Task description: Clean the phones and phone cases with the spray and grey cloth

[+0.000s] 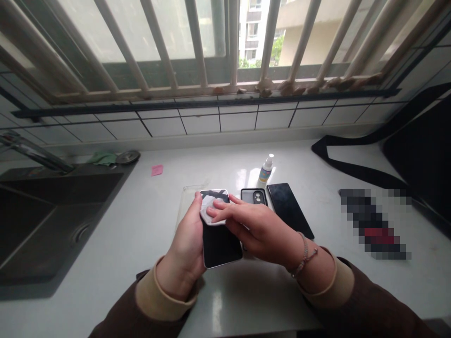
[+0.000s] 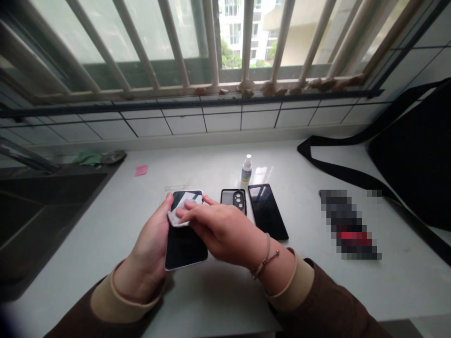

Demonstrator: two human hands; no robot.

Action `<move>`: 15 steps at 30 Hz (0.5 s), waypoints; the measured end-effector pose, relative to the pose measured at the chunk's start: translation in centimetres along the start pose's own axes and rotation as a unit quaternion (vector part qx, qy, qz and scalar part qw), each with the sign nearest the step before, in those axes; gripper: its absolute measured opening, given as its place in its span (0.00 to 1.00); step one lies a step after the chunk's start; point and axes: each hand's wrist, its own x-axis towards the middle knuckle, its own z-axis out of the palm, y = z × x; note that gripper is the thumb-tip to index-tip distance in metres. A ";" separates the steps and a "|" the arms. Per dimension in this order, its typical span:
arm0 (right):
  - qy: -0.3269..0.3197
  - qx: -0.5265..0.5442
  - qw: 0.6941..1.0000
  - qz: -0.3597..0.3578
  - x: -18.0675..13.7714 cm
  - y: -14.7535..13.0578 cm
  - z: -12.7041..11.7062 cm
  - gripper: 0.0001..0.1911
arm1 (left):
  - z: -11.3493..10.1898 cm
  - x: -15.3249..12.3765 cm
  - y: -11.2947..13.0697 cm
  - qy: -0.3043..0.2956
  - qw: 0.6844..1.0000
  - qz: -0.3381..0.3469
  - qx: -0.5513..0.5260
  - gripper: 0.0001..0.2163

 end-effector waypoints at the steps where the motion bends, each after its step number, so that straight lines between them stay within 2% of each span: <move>1: -0.004 0.005 1.000 0.000 0.0 -0.1 -0.1 0.17 | 0.0 -0.1 0.1 0.004 1.000 0.002 0.001 0.26; 9: -0.032 0.048 0.998 -0.019 0.0 -0.8 -0.5 0.16 | 0.1 -0.2 0.7 0.013 0.999 0.017 0.028 0.27; 15: 0.018 0.044 0.997 0.056 0.1 -0.8 -0.4 0.12 | 0.4 -0.6 0.5 0.005 0.999 0.016 0.047 0.25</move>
